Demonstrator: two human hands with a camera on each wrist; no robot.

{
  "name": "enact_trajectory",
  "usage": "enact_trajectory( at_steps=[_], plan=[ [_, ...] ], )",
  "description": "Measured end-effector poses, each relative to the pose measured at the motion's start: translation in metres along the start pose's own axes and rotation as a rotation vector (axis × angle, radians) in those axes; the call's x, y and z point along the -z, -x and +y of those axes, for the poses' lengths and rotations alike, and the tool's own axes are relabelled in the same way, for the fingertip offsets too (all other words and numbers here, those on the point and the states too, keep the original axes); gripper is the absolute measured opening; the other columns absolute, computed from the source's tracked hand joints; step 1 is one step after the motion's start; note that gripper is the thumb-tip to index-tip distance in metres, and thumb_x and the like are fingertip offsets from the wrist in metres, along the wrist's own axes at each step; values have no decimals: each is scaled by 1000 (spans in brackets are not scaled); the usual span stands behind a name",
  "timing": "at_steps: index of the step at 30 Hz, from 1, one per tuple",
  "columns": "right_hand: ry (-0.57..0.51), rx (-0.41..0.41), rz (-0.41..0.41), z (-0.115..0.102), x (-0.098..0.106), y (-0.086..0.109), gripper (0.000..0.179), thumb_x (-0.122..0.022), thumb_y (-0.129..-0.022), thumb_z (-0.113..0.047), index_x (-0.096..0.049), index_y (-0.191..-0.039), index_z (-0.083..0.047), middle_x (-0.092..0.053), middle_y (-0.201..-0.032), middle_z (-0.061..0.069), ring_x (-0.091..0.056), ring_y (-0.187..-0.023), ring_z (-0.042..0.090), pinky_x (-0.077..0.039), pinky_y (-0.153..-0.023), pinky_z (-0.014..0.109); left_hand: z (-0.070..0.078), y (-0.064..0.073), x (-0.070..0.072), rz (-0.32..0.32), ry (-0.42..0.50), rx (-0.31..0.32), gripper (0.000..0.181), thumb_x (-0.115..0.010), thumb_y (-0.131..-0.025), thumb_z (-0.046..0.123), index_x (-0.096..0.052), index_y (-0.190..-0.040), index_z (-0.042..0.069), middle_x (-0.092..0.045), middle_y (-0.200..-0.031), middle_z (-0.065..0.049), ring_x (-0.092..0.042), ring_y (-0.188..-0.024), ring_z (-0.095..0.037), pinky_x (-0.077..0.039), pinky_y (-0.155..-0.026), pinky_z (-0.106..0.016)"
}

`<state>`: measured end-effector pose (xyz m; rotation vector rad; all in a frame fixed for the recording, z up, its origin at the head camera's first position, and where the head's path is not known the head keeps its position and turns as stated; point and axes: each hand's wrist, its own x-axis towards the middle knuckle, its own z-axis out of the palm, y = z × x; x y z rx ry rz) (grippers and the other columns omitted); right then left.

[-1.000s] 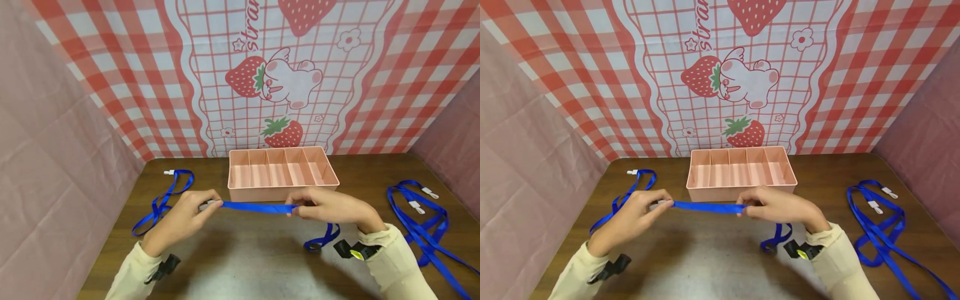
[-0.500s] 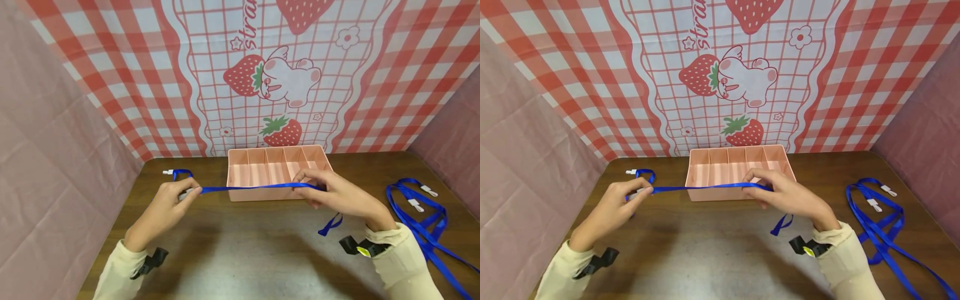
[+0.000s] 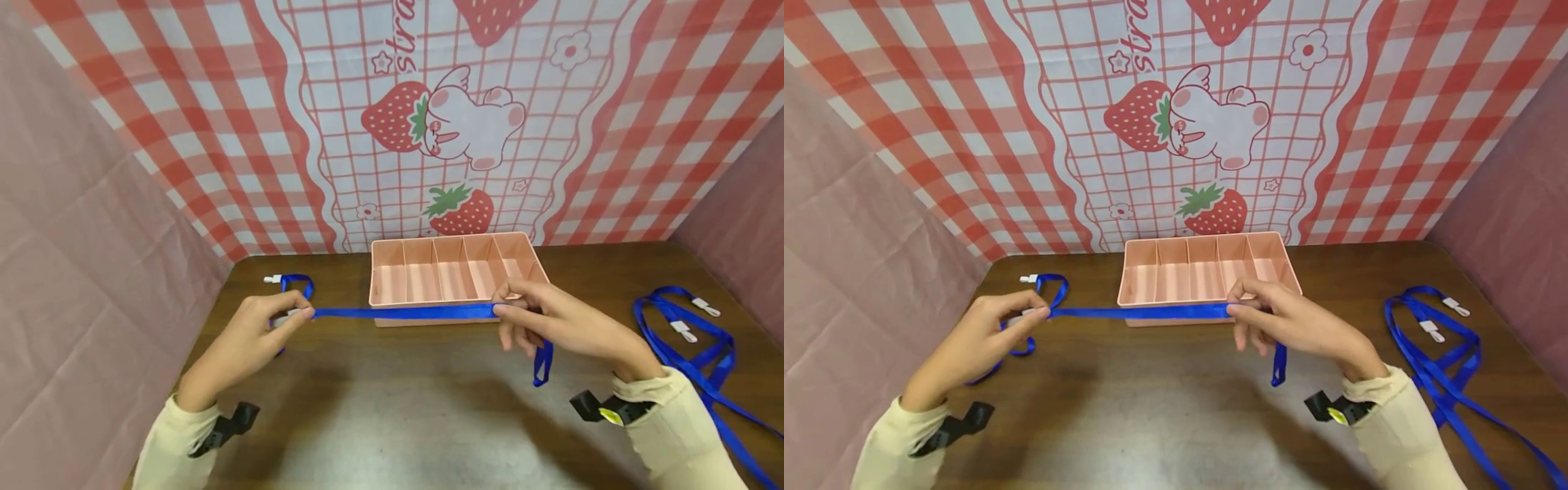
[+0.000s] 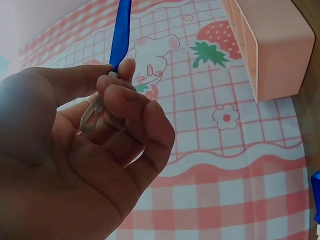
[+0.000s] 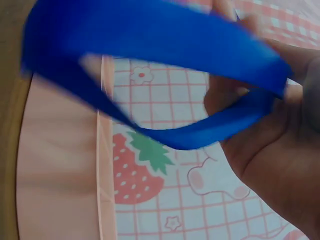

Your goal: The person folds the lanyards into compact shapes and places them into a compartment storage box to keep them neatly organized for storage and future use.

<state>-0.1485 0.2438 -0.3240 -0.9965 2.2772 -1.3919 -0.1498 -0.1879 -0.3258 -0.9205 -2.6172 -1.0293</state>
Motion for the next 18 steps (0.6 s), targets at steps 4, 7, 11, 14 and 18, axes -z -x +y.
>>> enact_trajectory(
  at_steps=[4,7,11,14,18],
  plan=[
    [46,-9,24,6,1,7,20,-43,-107,-9,-56,-92,-8,-66,-74,2,-62,-63,17,-52,-55,32,-1,-2,-3,-34,19,15,16,-63,-99,15,-65,-84,22,-41,-62,14,-36,-48,-2,-36,-47,-23],
    [11,-36,39,10,-1,11,28,-41,-108,-13,-55,-84,-10,-53,-65,-2,-50,-55,10,-44,-47,29,-2,-4,-6,-46,23,5,16,-64,-98,15,-65,-84,22,-42,-63,14,-37,-51,-5,-36,-49,-23],
    [-20,-24,51,15,-6,18,22,-47,-106,-9,-56,-85,-12,-38,-65,-9,-34,-53,1,-28,-41,30,-2,-4,-6,-54,37,6,16,-64,-99,16,-65,-84,23,-43,-63,14,-38,-50,-4,-37,-48,-24],
    [-9,-26,38,18,-8,26,11,-56,-101,-6,-59,-94,-13,-40,-68,-12,-34,-55,-2,-28,-41,30,-2,-4,-5,-71,45,15,16,-62,-100,18,-65,-85,23,-45,-63,13,-39,-48,-2,-38,-47,-24],
    [-65,-96,38,20,-9,35,5,-57,-101,-9,-54,-103,-11,-37,-62,-8,-33,-51,-1,-27,-39,29,-3,-1,-1,-92,55,33,15,-61,-100,20,-64,-86,23,-44,-61,13,-41,-45,-2,-40,-46,-24]
  ],
)
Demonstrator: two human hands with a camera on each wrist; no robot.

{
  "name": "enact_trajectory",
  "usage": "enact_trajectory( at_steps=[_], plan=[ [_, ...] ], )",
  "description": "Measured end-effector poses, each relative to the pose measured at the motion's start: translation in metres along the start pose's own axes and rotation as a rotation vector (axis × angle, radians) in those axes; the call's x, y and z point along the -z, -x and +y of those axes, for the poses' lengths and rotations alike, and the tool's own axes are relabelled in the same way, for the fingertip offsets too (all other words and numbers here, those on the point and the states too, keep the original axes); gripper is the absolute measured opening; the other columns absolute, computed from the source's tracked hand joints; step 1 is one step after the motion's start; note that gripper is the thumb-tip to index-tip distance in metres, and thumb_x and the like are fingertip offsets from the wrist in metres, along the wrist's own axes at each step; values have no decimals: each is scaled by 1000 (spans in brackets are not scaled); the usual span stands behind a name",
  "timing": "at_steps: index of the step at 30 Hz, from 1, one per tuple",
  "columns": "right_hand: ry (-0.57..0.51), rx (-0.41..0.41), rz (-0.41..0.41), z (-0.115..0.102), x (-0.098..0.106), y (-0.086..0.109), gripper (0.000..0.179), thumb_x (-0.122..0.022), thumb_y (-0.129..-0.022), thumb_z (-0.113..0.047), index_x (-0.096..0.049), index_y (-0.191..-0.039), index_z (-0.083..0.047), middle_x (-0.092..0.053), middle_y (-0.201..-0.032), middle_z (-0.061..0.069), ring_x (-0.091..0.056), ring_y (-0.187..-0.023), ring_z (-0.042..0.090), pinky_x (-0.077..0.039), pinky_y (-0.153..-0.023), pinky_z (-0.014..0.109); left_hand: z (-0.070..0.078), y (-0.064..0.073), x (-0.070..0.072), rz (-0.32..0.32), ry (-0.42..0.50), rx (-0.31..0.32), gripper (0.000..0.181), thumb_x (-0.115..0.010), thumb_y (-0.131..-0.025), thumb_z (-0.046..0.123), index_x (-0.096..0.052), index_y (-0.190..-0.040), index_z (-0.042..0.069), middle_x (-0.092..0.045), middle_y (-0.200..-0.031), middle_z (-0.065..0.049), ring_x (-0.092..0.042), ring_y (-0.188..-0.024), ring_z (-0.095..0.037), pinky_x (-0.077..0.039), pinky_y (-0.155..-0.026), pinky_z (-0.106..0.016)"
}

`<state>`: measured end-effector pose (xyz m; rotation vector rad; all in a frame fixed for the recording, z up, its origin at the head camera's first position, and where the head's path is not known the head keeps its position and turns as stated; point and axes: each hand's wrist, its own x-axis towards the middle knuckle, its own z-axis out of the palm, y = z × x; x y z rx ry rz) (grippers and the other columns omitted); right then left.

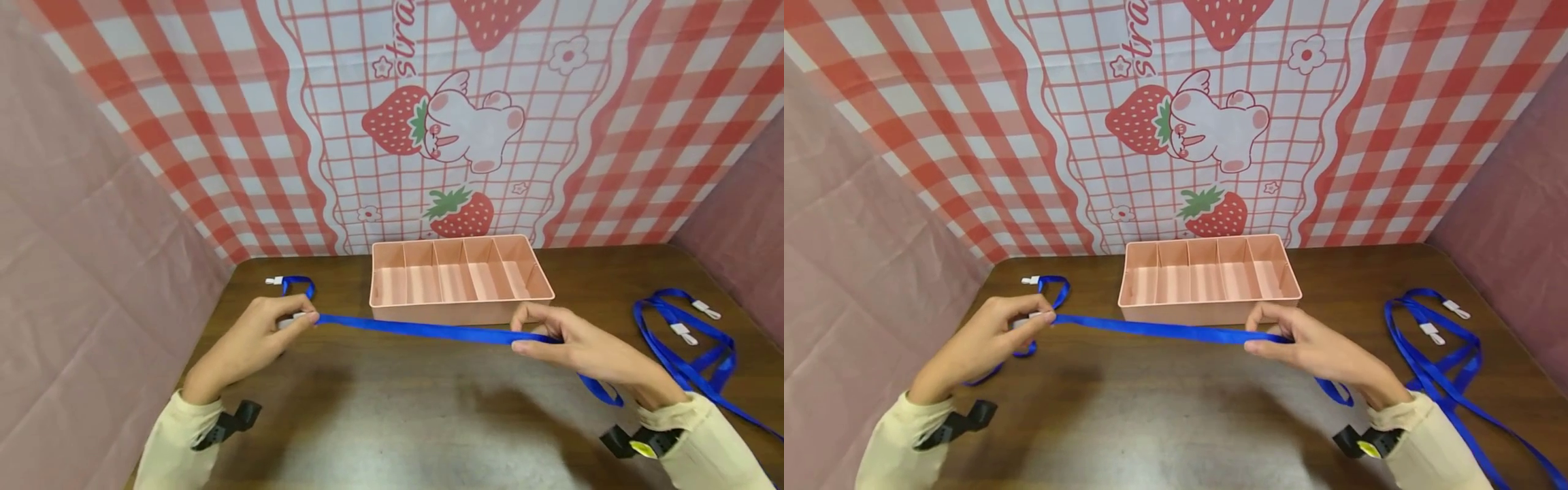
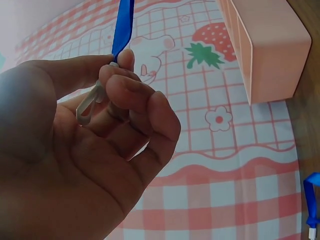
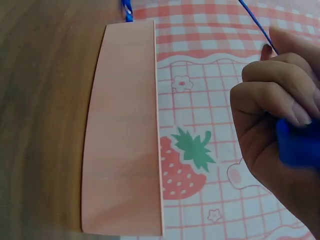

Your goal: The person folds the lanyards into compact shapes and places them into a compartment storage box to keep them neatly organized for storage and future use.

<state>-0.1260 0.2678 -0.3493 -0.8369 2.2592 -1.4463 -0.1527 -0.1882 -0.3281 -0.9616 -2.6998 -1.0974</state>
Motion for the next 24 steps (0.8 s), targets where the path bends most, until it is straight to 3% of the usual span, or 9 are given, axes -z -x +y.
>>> enact_trajectory(
  at_steps=[5,11,18,24],
  plan=[
    [-76,3,-28,9,5,9,5,-49,-104,-4,-49,-102,-8,-29,-54,6,-32,-44,0,-26,-33,23,-6,4,2,-10,4,16,14,-61,-101,20,-63,-87,23,-46,-63,10,-48,-46,-4,-45,-50,-26],
    [-55,110,-93,21,11,13,22,-41,-104,5,-54,-93,-8,-46,-55,10,-45,-40,13,-38,-34,27,-8,6,3,-35,12,34,14,-60,-101,21,-63,-88,23,-50,-61,9,-49,-47,-4,-46,-49,-26],
    [25,42,-27,20,21,26,23,-51,-102,1,-61,-88,-14,-43,-55,6,-39,-43,5,-32,-33,23,-10,7,5,-40,-9,25,14,-60,-101,21,-62,-87,23,-49,-59,12,-49,-49,-4,-46,-51,-26],
    [-20,-3,-73,17,34,37,26,-42,-105,0,-66,-102,-8,-46,-59,7,-40,-40,17,-36,-33,28,-10,7,11,-50,-29,37,16,-59,-102,23,-61,-86,25,-49,-62,12,-54,-51,-6,-47,-58,-27]
  ],
)
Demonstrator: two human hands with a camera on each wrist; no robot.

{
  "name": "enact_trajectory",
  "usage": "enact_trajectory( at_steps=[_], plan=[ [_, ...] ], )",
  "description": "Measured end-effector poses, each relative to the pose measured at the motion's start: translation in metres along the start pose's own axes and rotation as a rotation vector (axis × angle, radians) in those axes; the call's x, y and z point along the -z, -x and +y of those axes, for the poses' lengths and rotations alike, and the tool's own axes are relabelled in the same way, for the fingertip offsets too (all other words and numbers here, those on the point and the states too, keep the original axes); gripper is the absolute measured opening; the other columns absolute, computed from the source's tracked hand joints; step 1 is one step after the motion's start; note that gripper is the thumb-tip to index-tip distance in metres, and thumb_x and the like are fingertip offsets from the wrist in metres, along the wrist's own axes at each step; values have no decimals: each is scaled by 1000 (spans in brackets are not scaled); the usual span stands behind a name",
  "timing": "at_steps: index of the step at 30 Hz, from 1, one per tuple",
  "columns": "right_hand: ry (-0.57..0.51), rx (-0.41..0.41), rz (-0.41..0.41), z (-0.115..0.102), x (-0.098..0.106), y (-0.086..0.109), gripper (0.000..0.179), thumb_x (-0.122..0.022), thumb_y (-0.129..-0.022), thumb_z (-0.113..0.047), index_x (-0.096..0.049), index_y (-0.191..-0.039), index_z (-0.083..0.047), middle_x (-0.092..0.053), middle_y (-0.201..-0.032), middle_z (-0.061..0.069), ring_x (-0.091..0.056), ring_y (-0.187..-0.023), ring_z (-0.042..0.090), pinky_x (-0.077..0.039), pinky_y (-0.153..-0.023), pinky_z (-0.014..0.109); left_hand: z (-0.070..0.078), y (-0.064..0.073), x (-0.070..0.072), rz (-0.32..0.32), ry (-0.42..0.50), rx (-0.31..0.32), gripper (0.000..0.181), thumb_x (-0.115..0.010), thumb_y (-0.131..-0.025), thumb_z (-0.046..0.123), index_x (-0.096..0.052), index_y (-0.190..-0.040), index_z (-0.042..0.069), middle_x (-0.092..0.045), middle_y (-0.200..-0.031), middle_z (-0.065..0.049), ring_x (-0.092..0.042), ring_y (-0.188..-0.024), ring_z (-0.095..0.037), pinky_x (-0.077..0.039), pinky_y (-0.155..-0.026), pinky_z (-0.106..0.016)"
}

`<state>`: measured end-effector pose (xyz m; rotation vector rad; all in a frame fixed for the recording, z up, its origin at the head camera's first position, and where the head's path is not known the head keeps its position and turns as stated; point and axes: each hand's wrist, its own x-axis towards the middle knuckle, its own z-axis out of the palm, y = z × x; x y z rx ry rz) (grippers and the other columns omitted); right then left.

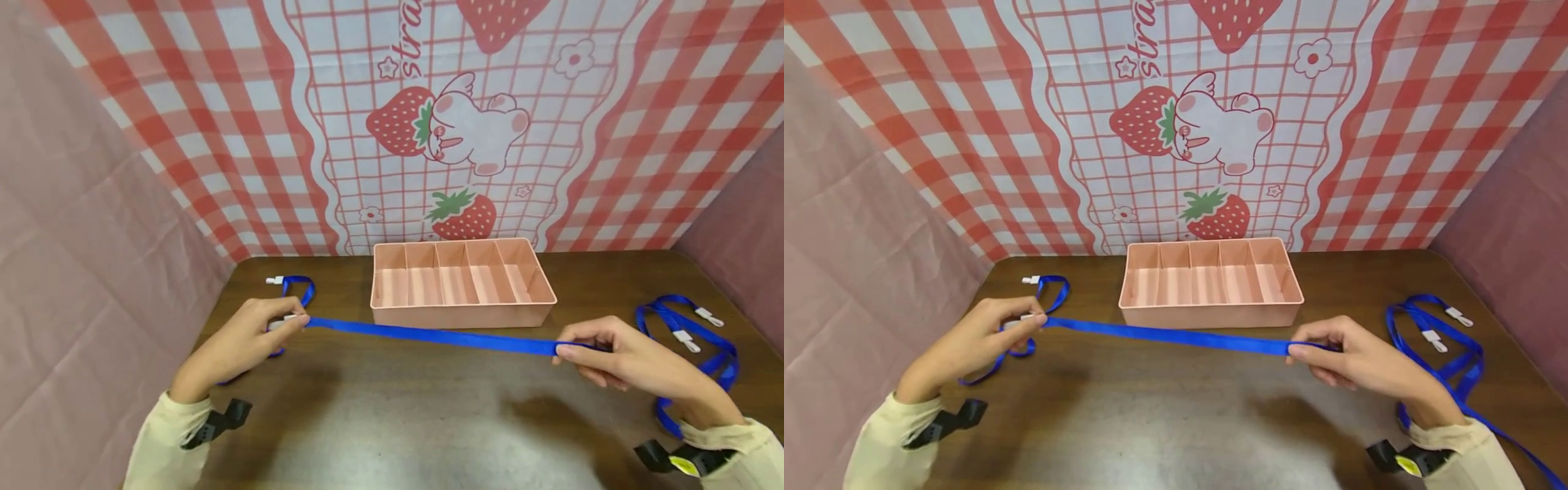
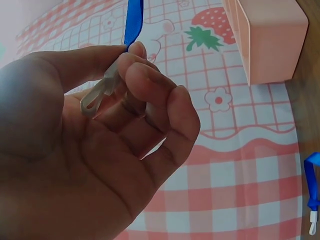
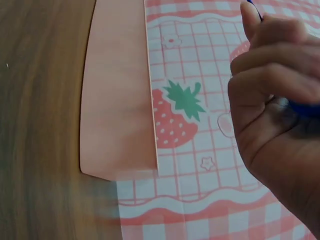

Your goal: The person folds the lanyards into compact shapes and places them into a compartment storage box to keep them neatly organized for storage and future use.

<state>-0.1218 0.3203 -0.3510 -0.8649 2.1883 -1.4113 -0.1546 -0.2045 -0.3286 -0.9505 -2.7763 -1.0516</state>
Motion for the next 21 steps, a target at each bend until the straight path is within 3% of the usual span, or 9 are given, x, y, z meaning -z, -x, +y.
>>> enact_trajectory(
  at_steps=[6,10,15,21],
  plan=[
    [-53,45,-10,2,12,12,37,-29,-106,7,-65,-108,-1,-51,-61,10,-47,-42,20,-43,-38,33,1,5,6,-8,29,43,17,-59,-102,21,-60,-85,22,-53,-66,9,-59,-54,-10,-49,-61,-27],
    [-125,40,-9,6,20,16,35,-26,-106,7,-61,-111,4,-52,-61,12,-45,-43,24,-44,-40,35,1,8,10,2,46,15,18,-59,-101,15,-60,-83,19,-54,-63,6,-55,-55,-5,-48,-60,-25],
    [-149,-45,107,7,23,20,21,-31,-107,1,-52,-105,3,-52,-58,14,-44,-41,27,-43,-39,38,3,7,11,-36,65,-10,17,-59,-101,15,-60,-84,19,-52,-61,8,-51,-55,-4,-46,-59,-25],
    [2,-69,310,7,30,27,18,-43,-105,-1,-60,-97,0,-53,-60,10,-47,-46,27,-42,-41,39,3,7,9,-86,108,28,16,-59,-101,19,-63,-86,20,-52,-63,9,-53,-56,-10,-47,-57,-26]
  ],
)
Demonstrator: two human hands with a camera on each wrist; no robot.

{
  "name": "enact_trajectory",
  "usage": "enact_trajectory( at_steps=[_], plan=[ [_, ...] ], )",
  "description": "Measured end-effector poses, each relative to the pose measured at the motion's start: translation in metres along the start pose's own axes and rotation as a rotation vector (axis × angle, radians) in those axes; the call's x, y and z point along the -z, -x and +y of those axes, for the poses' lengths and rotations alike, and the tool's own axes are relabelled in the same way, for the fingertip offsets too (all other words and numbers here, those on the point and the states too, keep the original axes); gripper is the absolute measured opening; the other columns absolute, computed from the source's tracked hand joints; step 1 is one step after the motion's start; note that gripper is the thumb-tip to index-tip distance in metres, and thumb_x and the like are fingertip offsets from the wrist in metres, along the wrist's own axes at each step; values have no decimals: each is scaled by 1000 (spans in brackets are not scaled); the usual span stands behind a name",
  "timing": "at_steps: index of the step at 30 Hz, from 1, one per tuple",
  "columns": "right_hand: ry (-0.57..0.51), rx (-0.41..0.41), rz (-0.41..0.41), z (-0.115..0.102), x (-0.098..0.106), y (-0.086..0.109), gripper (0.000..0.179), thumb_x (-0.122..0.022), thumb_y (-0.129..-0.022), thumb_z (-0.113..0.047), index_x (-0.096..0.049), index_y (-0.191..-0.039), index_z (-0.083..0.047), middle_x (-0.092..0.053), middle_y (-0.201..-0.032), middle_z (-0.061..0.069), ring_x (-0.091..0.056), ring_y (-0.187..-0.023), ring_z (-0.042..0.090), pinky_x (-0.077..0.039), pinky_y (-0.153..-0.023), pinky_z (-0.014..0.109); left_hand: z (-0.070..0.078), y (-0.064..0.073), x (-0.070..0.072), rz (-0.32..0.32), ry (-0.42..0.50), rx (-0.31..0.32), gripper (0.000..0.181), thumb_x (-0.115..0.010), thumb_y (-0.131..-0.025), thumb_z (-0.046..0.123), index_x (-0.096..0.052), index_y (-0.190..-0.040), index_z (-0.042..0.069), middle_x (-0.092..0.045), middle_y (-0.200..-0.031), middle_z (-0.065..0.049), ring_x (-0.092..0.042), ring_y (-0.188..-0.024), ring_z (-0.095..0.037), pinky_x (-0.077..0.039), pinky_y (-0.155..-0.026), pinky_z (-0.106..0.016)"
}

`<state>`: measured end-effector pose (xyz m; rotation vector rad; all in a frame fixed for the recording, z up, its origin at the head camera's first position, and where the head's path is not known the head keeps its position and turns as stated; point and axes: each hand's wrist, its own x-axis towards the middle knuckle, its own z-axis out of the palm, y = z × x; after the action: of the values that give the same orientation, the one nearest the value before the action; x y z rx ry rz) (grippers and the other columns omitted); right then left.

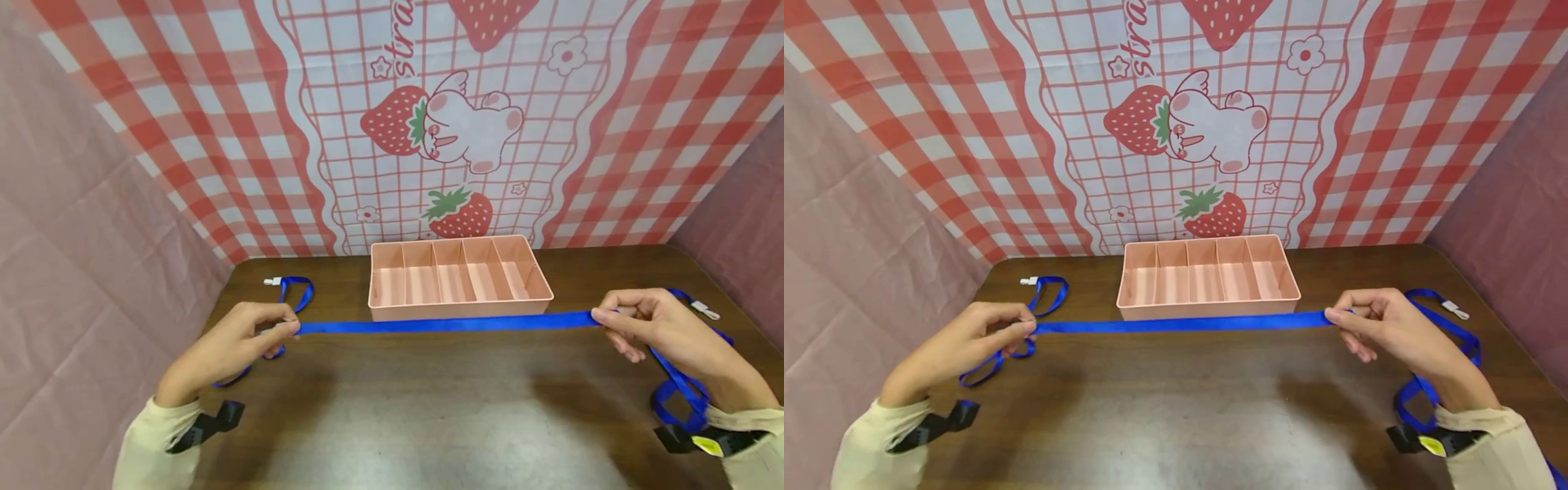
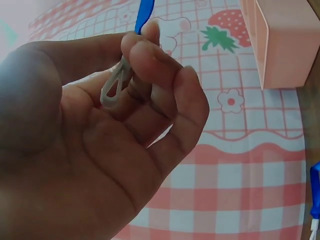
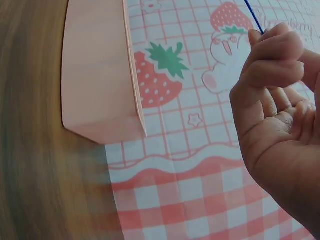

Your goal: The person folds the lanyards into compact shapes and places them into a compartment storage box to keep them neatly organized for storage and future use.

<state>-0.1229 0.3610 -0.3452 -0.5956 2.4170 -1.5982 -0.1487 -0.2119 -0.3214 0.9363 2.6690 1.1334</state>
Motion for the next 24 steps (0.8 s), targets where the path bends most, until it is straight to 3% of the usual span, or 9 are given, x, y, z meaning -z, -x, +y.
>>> enact_trajectory(
  at_steps=[3,8,12,19,24],
  plan=[
    [1,37,32,4,5,-1,21,-42,-105,0,-61,-99,3,-54,-64,10,-49,-50,27,-41,-43,39,0,0,1,-26,20,3,16,-58,-102,19,-64,-88,21,-53,-64,7,-55,-57,-15,-49,-57,-27],
    [-126,109,-20,15,10,-4,25,-33,-106,5,-57,-105,10,-58,-73,14,-52,-57,28,-43,-49,41,2,0,1,-75,44,-8,14,-57,-103,21,-66,-92,22,-54,-65,6,-53,-57,-13,-48,-57,-27],
    [-93,63,-18,18,9,-3,23,-33,-107,0,-55,-107,9,-61,-76,16,-57,-61,31,-48,-53,42,3,-1,-1,-81,64,-17,13,-58,-102,20,-67,-93,22,-55,-65,5,-52,-57,-9,-46,-53,-26],
    [27,-52,134,13,6,-4,24,-45,-107,-13,-57,-98,5,-62,-73,18,-59,-60,34,-53,-52,42,2,-4,-5,-76,105,-96,12,-59,-101,13,-66,-94,19,-69,-78,5,-68,-73,-14,-54,-65,-29],
    [70,-61,235,14,5,-4,24,-49,-106,-15,-59,-96,5,-63,-69,14,-60,-56,32,-52,-49,41,3,-6,-8,-95,172,-117,10,-56,-102,11,-65,-102,15,-70,-80,3,-70,-75,-14,-57,-65,-31]
  ],
)
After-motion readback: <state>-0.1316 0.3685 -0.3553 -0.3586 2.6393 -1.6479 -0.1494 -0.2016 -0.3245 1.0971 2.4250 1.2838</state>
